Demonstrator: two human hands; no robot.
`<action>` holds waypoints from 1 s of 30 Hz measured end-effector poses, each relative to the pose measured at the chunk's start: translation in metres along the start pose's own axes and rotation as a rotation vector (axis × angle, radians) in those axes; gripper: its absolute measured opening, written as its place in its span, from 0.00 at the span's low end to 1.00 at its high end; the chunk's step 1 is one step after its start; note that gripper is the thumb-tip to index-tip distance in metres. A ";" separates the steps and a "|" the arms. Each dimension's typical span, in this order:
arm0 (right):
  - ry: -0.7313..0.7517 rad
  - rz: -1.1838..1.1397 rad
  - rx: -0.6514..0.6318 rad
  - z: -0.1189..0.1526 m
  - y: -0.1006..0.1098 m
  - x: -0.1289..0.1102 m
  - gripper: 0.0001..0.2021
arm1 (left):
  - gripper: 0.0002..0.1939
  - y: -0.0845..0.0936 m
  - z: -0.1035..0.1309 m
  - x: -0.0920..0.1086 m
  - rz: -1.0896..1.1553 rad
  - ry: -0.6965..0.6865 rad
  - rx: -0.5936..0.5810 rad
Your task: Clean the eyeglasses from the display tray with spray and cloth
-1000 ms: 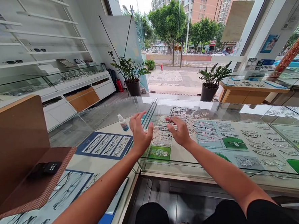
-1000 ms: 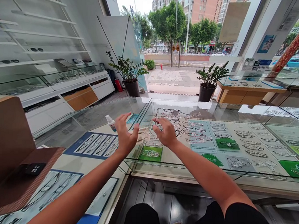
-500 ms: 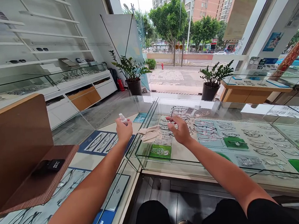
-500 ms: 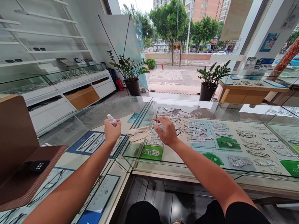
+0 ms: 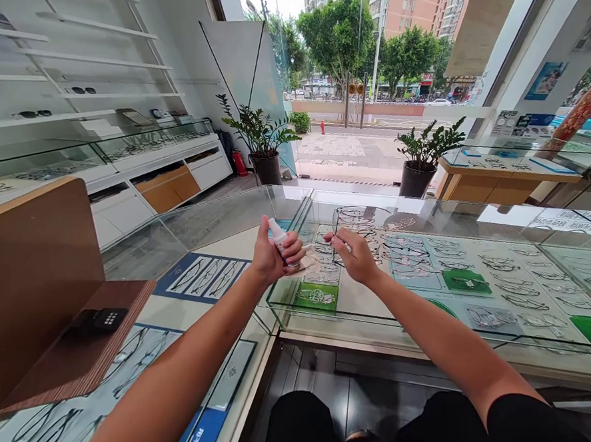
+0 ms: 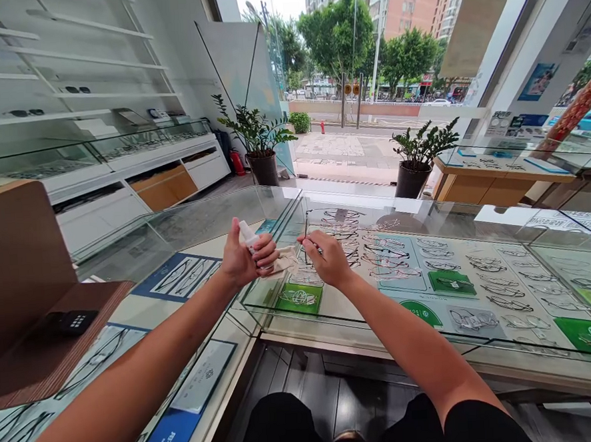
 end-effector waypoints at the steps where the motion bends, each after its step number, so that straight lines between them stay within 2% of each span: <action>1: -0.005 -0.008 -0.019 0.000 -0.001 0.000 0.19 | 0.41 0.001 0.001 0.000 0.011 0.022 -0.015; 6: -0.034 -0.012 -0.071 0.000 -0.002 0.000 0.21 | 0.43 0.003 0.003 -0.001 0.028 0.068 -0.057; 10: -0.074 -0.097 -0.076 0.000 -0.002 0.000 0.21 | 0.43 -0.004 0.006 -0.003 0.013 0.104 -0.101; 18: -0.130 -0.238 -0.098 0.000 -0.001 0.006 0.21 | 0.38 -0.017 0.005 -0.007 -0.027 0.087 -0.246; 20: -0.142 -0.263 -0.118 0.000 -0.002 0.008 0.21 | 0.38 -0.016 0.001 -0.009 -0.092 0.025 -0.203; 23: -0.184 -0.342 -0.183 0.001 -0.005 0.008 0.21 | 0.38 -0.012 -0.006 -0.013 -0.260 -0.111 -0.051; 26: -0.221 -0.431 -0.260 0.000 -0.006 0.005 0.21 | 0.37 -0.009 -0.009 -0.019 -0.452 -0.185 0.068; 30: -0.253 -0.499 -0.354 0.000 -0.007 0.001 0.21 | 0.37 -0.006 -0.010 -0.026 -0.601 -0.232 0.100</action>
Point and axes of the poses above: each hand's wrist, its own z-axis away from the middle knuckle, its own y-axis out of the back of the hand, x = y × z, the point moved 3 cm from there along -z, towards the middle knuckle, and after that the axes turned 1 degree about -z, right-handed, at the moved point
